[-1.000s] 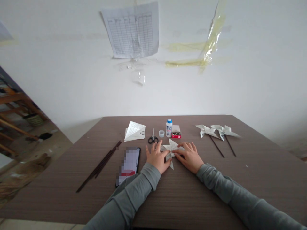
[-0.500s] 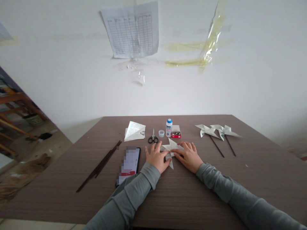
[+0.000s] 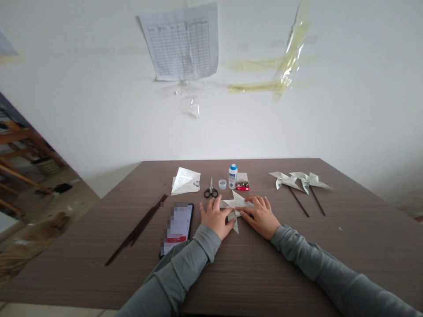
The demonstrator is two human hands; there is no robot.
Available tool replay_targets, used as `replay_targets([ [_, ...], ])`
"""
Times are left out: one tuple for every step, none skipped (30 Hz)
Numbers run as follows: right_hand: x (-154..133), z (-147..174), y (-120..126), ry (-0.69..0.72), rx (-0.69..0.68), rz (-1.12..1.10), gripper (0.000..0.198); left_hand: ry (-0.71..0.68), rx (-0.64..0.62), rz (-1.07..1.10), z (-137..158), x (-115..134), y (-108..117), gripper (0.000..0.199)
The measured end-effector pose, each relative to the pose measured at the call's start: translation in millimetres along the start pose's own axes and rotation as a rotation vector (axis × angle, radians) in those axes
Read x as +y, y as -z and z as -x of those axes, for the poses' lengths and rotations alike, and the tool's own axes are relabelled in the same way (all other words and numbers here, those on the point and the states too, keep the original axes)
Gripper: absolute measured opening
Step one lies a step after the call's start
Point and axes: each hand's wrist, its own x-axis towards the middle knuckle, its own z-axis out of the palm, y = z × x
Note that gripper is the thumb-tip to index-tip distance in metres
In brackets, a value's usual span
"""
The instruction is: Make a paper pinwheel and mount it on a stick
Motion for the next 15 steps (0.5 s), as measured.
replay_targets([
  [0.1, 0.2, 0.0, 0.003, 0.002, -0.002, 0.039, -0.003, 0.004, -0.002, 0.2, -1.2, -1.7, 0.044],
  [0.2, 0.3, 0.0, 0.007, 0.003, -0.004, 0.039, -0.005, 0.005, -0.003, 0.3, -2.3, -3.0, 0.045],
  [0.3, 0.2, 0.2, 0.010, 0.003, -0.007, 0.039, -0.005, 0.004, -0.002, 0.5, -3.4, -3.9, 0.046],
  [0.4, 0.1, 0.6, 0.013, 0.000, -0.011, 0.038, -0.007, 0.007, 0.003, 0.8, -4.3, -4.3, 0.047],
  [0.5, 0.0, 0.9, 0.015, -0.003, -0.016, 0.038, -0.009, 0.012, 0.009, 1.0, -5.1, -4.3, 0.048],
  [0.7, -0.1, 1.4, 0.017, -0.004, -0.021, 0.038, -0.011, 0.017, 0.017, 1.2, -5.9, -4.0, 0.050],
  [0.9, -0.1, 1.8, 0.018, -0.004, -0.025, 0.038, -0.013, 0.021, 0.023, 1.5, -6.7, -3.4, 0.051],
  [1.2, -0.1, 2.1, 0.020, -0.002, -0.026, 0.037, -0.014, 0.024, 0.026, 1.6, -7.3, -2.9, 0.052],
  [1.4, 0.0, 2.5, 0.022, 0.001, -0.026, 0.037, -0.015, 0.026, 0.026, 1.7, -8.0, -2.4, 0.052],
  [1.6, 0.2, 2.7, 0.023, 0.005, -0.024, 0.036, -0.015, 0.027, 0.024, 1.6, -8.7, -2.1, 0.053],
  [1.8, 0.5, 2.9, 0.024, 0.009, -0.022, 0.036, -0.013, 0.025, 0.019, 1.5, -9.3, -2.0, 0.053],
  [2.0, 0.7, 3.0, 0.026, 0.012, -0.021, 0.036, -0.010, 0.023, 0.013, 1.2, -10.0, -2.0, 0.054],
  [2.3, 1.0, 3.0, 0.028, 0.014, -0.022, 0.036, -0.006, 0.022, 0.007, 0.9, -10.6, -2.2, 0.056],
  [2.6, 1.2, 2.9, 0.031, 0.016, -0.025, 0.036, -0.001, 0.020, 0.002, 0.4, -11.3, -2.3, 0.057],
  [3.1, 1.4, 2.6, 0.036, 0.018, -0.031, 0.036, 0.004, 0.016, -0.003, 0.0, -12.0, -2.5, 0.058],
])
